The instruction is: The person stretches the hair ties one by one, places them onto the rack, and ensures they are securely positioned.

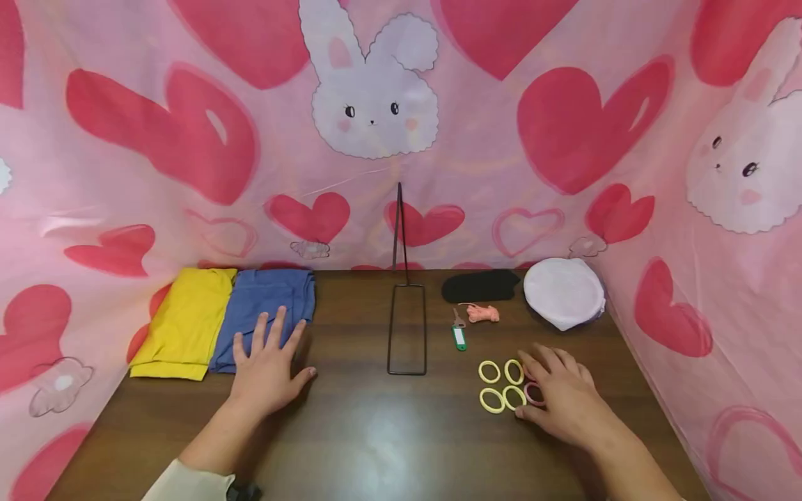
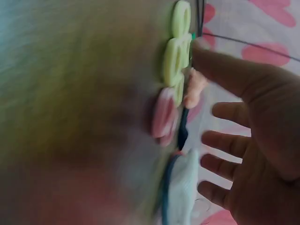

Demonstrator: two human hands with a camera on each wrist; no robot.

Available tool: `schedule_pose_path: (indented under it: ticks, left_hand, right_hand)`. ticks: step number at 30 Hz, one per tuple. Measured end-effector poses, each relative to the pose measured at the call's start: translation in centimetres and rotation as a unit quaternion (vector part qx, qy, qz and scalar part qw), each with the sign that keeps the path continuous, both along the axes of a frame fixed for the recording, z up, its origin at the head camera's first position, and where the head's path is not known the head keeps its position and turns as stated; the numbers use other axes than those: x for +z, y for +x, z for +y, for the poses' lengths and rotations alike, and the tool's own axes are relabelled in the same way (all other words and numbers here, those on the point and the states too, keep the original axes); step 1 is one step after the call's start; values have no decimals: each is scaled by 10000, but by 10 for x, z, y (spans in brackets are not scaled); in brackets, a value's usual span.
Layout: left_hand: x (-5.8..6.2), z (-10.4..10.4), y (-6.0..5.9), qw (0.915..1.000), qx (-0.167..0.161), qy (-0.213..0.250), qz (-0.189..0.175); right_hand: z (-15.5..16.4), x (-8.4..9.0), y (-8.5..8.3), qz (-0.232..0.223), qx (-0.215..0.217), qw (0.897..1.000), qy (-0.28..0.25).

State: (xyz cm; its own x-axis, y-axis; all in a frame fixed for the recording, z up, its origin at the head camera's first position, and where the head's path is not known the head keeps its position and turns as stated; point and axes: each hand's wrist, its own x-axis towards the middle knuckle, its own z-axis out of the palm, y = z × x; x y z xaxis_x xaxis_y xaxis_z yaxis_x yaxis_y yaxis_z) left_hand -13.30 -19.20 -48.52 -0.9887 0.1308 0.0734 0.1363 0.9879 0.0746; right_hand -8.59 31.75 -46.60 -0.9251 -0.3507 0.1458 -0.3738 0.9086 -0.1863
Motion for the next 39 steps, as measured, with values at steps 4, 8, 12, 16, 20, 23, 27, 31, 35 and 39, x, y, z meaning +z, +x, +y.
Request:
schedule_pose_path:
  ticks: [4,8,12,16,20,23,27,31,35,39]
  left_hand:
    - [-2,21,-7,9994,-159,268,134]
    - [-6,42,-14,9975,-413,531,210]
    - [-11,60,-19,9955,-602,730,75]
    - [-12,75,-23,9927,-758,924,-157]
    - [-11,88,-26,9886,-889,1160,-353]
    - [-12,95,-29,9861,-958,1278,-450]
    - [-14,103,-32,9829,-1050,1396,-576]
    - [-12,112,-33,9790,-1137,1533,-722]
    - [-11,119,-35,9760,-1230,1580,-854]
    - [-11,121,-36,9740,-1238,1613,-1002]
  right_hand:
    - [6,-6,3,-184,40,9998,0]
    - [10,-11,2,-430,61,9989,-192]
    - [10,-15,1,-349,74,9990,-254]
    - [9,-17,0,-205,155,9994,-241]
    - [9,-19,-3,-106,243,9992,-292]
    - [9,-19,-5,-24,328,9988,-372]
    - [8,-20,-7,55,320,9987,-394]
    - [10,-22,-9,230,378,9981,-430]
    - [9,-20,-13,635,700,9936,-613]
    - [2,-12,-21,890,1013,9860,-978]
